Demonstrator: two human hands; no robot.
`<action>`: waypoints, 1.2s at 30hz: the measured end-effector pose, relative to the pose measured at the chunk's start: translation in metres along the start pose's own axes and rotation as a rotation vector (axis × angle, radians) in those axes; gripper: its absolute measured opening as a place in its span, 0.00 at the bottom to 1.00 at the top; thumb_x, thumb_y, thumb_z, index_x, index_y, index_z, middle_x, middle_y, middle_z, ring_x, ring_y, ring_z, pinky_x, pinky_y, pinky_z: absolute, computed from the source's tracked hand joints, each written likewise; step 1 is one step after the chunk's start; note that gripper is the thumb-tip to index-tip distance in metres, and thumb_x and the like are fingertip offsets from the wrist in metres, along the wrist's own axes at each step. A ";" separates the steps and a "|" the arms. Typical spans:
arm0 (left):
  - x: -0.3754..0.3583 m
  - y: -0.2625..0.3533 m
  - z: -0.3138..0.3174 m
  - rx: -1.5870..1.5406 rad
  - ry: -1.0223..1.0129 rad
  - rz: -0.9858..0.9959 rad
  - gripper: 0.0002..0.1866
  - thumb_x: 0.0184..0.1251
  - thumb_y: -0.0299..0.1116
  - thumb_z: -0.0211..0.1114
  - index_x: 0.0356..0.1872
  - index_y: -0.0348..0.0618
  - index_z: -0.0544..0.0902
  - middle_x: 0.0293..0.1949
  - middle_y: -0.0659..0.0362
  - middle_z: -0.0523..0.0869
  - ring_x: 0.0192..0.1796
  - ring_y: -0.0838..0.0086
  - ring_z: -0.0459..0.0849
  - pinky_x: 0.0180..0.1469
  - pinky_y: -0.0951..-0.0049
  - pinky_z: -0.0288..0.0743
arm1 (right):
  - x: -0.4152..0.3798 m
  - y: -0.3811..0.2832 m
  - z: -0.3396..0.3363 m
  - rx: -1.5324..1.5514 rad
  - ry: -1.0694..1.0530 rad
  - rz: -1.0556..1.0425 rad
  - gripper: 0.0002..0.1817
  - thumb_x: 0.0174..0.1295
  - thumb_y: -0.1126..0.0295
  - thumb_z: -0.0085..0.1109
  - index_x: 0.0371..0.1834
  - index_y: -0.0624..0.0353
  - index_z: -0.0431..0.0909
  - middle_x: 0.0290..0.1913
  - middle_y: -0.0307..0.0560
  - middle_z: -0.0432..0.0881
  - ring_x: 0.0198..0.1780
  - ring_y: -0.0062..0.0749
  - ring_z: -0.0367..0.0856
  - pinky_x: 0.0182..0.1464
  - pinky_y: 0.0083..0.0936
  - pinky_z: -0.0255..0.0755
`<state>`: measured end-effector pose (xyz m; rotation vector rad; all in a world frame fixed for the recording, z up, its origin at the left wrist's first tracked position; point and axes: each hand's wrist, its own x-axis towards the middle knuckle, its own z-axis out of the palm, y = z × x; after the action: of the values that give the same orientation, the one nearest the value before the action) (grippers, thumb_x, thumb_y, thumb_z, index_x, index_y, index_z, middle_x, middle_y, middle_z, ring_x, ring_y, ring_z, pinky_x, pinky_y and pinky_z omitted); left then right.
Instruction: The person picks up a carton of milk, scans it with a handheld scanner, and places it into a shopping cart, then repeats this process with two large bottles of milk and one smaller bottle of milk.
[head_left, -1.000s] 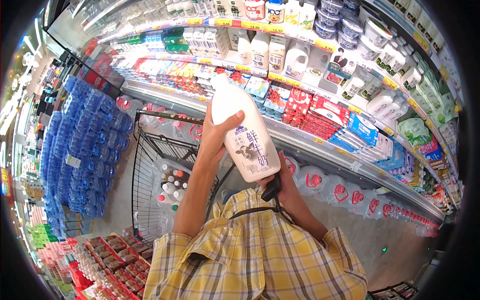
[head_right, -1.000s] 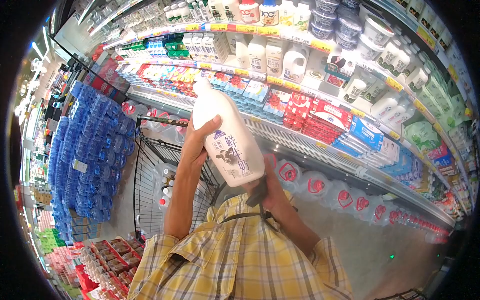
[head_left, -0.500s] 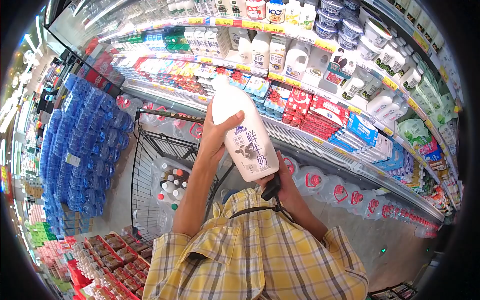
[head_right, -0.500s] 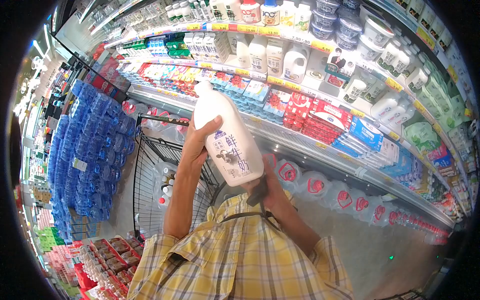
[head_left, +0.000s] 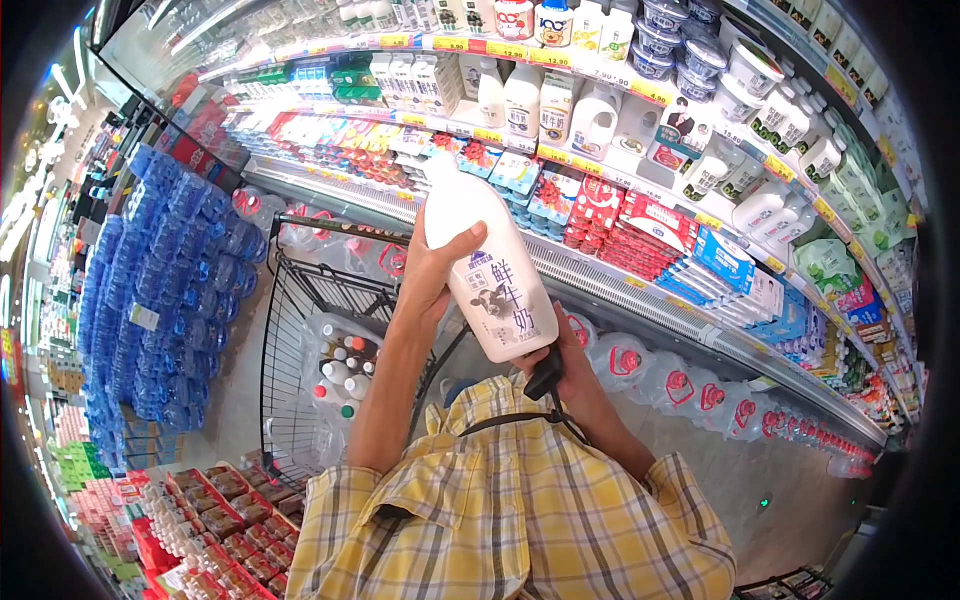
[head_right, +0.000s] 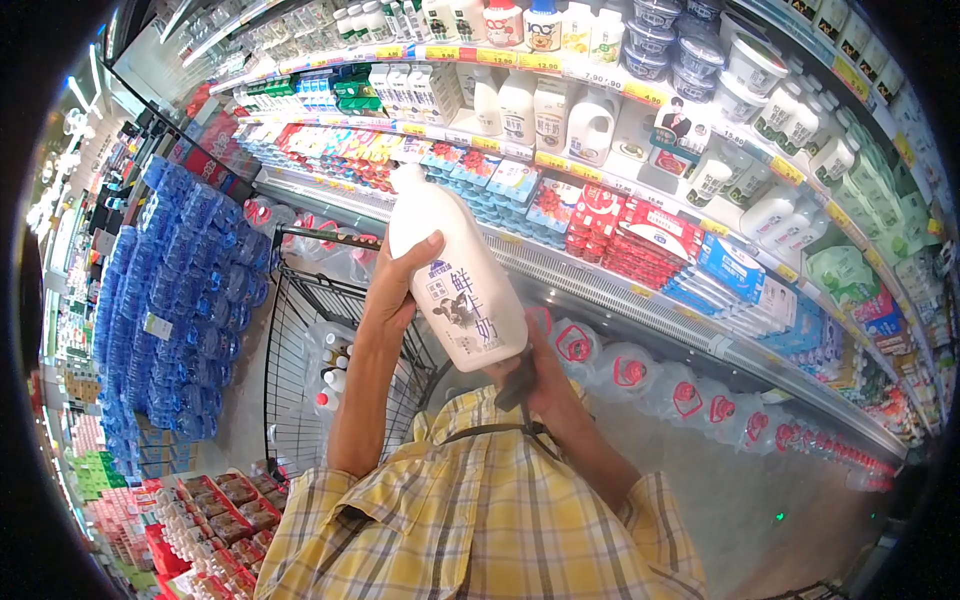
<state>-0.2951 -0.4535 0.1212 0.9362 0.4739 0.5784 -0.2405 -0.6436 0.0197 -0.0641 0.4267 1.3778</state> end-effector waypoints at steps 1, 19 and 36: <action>-0.001 0.000 0.000 -0.001 -0.003 -0.002 0.40 0.49 0.25 0.73 0.64 0.39 0.61 0.47 0.51 0.78 0.48 0.67 0.81 0.47 0.67 0.80 | 0.000 0.000 0.001 -0.018 0.017 -0.019 0.21 0.67 0.55 0.54 0.52 0.61 0.73 0.44 0.47 0.80 0.32 0.26 0.78 0.23 0.15 0.73; -0.006 0.000 -0.001 -0.019 -0.022 -0.002 0.38 0.50 0.26 0.73 0.62 0.38 0.63 0.47 0.52 0.78 0.47 0.67 0.81 0.48 0.67 0.79 | -0.004 0.001 0.002 -0.089 0.027 -0.041 0.19 0.67 0.58 0.53 0.54 0.60 0.70 0.43 0.47 0.78 0.33 0.24 0.77 0.22 0.11 0.72; -0.010 0.003 -0.003 -0.002 -0.010 -0.010 0.37 0.50 0.26 0.73 0.62 0.39 0.63 0.47 0.52 0.77 0.48 0.68 0.81 0.47 0.67 0.79 | -0.004 0.000 -0.004 -0.057 0.027 0.011 0.22 0.66 0.57 0.55 0.55 0.60 0.70 0.46 0.47 0.77 0.36 0.25 0.75 0.23 0.10 0.71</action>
<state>-0.3050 -0.4573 0.1235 0.9338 0.4686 0.5653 -0.2417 -0.6480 0.0175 -0.1280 0.4107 1.4012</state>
